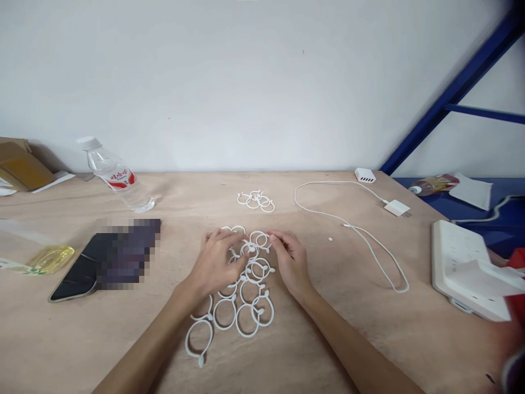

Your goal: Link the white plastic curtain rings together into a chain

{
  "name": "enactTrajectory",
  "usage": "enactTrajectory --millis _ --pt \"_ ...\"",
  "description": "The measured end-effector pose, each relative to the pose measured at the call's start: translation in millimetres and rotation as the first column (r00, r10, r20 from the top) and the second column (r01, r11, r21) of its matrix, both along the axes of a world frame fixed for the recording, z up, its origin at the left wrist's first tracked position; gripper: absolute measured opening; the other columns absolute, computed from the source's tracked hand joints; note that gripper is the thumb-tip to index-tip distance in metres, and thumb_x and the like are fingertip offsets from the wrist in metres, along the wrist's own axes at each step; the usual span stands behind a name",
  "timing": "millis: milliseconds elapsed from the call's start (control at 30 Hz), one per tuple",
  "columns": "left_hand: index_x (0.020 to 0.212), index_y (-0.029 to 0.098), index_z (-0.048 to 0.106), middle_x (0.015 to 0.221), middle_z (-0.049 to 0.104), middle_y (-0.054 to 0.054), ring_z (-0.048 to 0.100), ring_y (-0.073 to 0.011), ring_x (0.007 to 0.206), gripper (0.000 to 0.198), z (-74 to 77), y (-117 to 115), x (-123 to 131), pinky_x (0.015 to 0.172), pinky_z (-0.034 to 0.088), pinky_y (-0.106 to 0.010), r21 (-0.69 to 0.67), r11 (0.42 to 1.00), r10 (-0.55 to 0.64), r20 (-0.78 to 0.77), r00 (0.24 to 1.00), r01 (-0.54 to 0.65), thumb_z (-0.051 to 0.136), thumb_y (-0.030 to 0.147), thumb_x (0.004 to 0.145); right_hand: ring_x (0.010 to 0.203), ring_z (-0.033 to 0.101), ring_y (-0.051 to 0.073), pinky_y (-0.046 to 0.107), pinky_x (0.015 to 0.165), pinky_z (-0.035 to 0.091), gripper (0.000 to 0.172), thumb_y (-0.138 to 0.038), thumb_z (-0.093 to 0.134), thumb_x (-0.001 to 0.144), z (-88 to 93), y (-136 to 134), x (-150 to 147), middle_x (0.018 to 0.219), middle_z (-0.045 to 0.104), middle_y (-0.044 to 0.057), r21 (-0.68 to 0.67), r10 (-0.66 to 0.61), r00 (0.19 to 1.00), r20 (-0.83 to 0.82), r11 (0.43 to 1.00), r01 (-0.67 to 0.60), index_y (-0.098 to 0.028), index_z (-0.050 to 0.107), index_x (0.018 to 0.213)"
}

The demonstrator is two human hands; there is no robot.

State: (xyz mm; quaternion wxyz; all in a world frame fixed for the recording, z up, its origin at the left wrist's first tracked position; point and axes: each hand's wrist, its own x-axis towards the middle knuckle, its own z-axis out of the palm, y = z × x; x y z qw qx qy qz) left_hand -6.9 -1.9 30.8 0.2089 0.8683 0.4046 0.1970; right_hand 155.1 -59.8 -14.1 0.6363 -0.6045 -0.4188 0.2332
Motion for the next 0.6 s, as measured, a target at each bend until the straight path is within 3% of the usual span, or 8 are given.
enactTrajectory --millis 100,167,267,367,500,600 --pt "0.11 0.03 0.066 0.124 0.061 -0.002 0.051 -0.0292 0.114 0.034 4.5 11.9 0.2 0.098 0.033 -0.049 -0.026 0.999 0.023 -0.079 0.997 -0.025 0.056 0.032 0.078 0.093 0.06 0.021 0.035 0.083 0.044 0.019 -0.029 0.055 0.085 -1.1 1.3 0.7 0.095 0.069 0.006 -0.03 -0.037 0.998 0.059 0.999 0.039 -0.02 0.071 0.088" --pt "0.111 0.029 0.066 0.123 0.063 -0.002 0.052 -0.0278 0.114 0.034 6.5 24.7 8.7 0.098 0.033 -0.047 -0.045 0.998 0.04 -0.084 0.996 -0.044 0.05 0.037 0.083 0.092 0.06 0.021 0.035 0.082 0.045 0.02 -0.03 0.054 0.085 -1.2 1.5 1.1 0.094 0.069 0.006 -0.044 -0.037 0.997 0.071 0.998 0.04 -0.02 0.071 0.089" --pt "0.098 0.025 0.07 0.107 0.07 -0.005 0.056 -0.0284 0.106 0.032 4.9 46.4 30.8 0.096 0.034 -0.045 -0.018 1.0 0.008 -0.175 0.985 -0.012 0.048 0.042 0.083 0.09 0.06 0.021 0.034 0.08 0.045 0.021 -0.031 0.053 0.085 -1.5 1.5 1.6 0.093 0.068 0.006 -0.054 -0.04 0.997 0.072 0.998 0.044 -0.02 0.07 0.088" --pt "0.078 0.022 0.071 0.086 0.073 -0.006 0.058 -0.0288 0.098 0.017 -0.4 61.6 53.4 0.093 0.035 -0.044 -0.007 0.997 -0.074 -0.254 0.965 0.074 0.059 0.033 0.074 0.09 0.06 0.021 0.034 0.08 0.045 0.022 -0.032 0.053 0.085 -2.7 2.3 2.3 0.094 0.068 0.007 -0.058 -0.046 0.997 0.063 0.997 0.049 -0.019 0.07 0.089" --pt "0.063 0.021 0.068 0.076 0.072 -0.005 0.059 -0.0261 0.095 0.008 -1.6 69.5 67.7 0.093 0.036 -0.04 0.0 0.996 -0.088 -0.22 0.972 0.09 0.061 0.019 0.065 0.089 0.06 0.021 0.034 0.08 0.045 0.023 -0.032 0.053 0.084 -4.5 3.5 3.0 0.094 0.068 0.007 -0.05 -0.047 0.998 0.041 0.998 0.049 -0.019 0.07 0.089" --pt "0.069 0.021 0.069 0.08 0.072 -0.006 0.061 -0.0255 0.093 0.013 4.2 73.7 64.6 0.091 0.039 -0.038 0.025 0.999 0.03 -0.142 0.989 -0.027 0.056 0.022 0.069 0.087 0.059 0.02 0.033 0.078 0.045 0.024 -0.034 0.054 0.083 -4.2 3.7 2.5 0.096 0.068 0.007 -0.062 -0.097 0.995 -0.012 0.993 0.097 -0.018 0.069 0.094"
